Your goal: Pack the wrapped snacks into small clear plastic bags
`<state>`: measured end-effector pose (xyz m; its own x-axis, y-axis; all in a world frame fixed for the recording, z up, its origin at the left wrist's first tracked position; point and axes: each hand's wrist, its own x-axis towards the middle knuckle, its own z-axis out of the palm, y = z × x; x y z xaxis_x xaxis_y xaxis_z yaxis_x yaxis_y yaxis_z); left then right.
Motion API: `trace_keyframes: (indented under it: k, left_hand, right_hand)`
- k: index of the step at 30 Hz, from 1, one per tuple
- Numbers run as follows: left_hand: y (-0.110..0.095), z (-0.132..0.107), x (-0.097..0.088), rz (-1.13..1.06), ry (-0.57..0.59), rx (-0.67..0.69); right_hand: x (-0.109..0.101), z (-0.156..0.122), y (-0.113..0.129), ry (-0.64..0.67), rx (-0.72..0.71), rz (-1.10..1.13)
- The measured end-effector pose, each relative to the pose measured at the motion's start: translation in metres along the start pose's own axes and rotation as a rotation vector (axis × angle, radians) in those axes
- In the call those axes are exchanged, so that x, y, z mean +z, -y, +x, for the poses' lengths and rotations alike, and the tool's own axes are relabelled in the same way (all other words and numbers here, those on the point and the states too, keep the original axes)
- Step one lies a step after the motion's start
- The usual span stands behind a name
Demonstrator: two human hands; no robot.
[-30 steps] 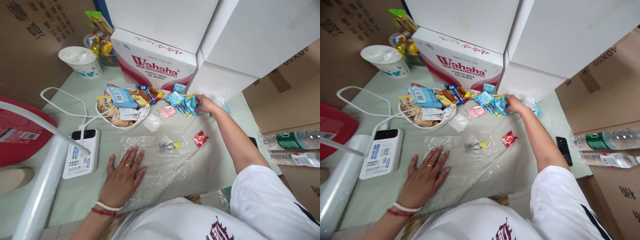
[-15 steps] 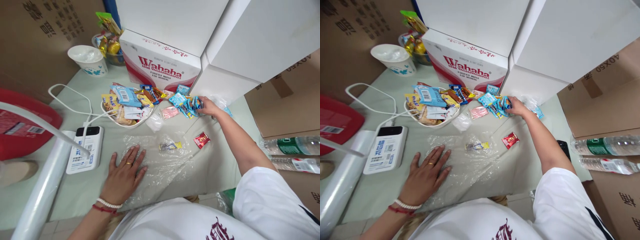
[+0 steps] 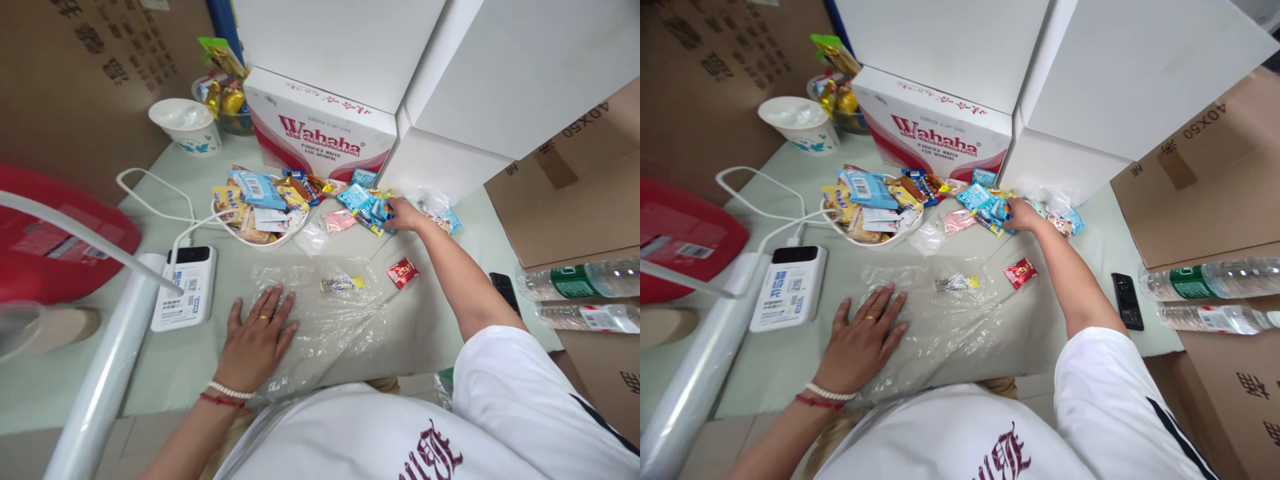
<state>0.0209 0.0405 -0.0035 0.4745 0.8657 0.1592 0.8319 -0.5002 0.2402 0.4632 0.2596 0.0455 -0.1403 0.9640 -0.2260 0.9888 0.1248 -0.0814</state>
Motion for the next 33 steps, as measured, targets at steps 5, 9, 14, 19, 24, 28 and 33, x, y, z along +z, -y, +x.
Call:
trace_keyframes:
  k: [5, 9, 14, 19, 24, 28, 33]
  left_hand:
    - [0.001, -0.001, 0.002, 0.006, 0.013, 0.006]
    - [0.002, -0.001, 0.003, -0.020, 0.007, -0.007]
    - [0.001, -0.002, 0.003, -0.079, -0.007, -0.022]
    - [0.002, -0.002, 0.004, -0.103, -0.027, -0.022]
    - [-0.001, -0.002, 0.002, -0.107, -0.015, -0.034]
    - [-0.004, -0.001, 0.002, -0.136, -0.005, -0.042]
    - [-0.002, -0.003, 0.002, -0.136, -0.012, -0.043]
  right_hand:
    - [0.007, -0.009, -0.003, -0.078, 0.032, 0.099]
    - [0.010, -0.008, 0.005, -0.084, -0.028, 0.173]
    - [0.011, -0.007, 0.018, -0.118, 0.089, 0.125]
    - [-0.002, -0.028, 0.018, -0.132, 0.151, 0.149]
    - [-0.035, -0.087, 0.054, -0.142, 0.029, 0.389]
    - [-0.044, -0.145, 0.137, 0.069, -0.282, 0.300]
    - [0.004, -0.184, 0.229, 0.266, -0.413, 0.083]
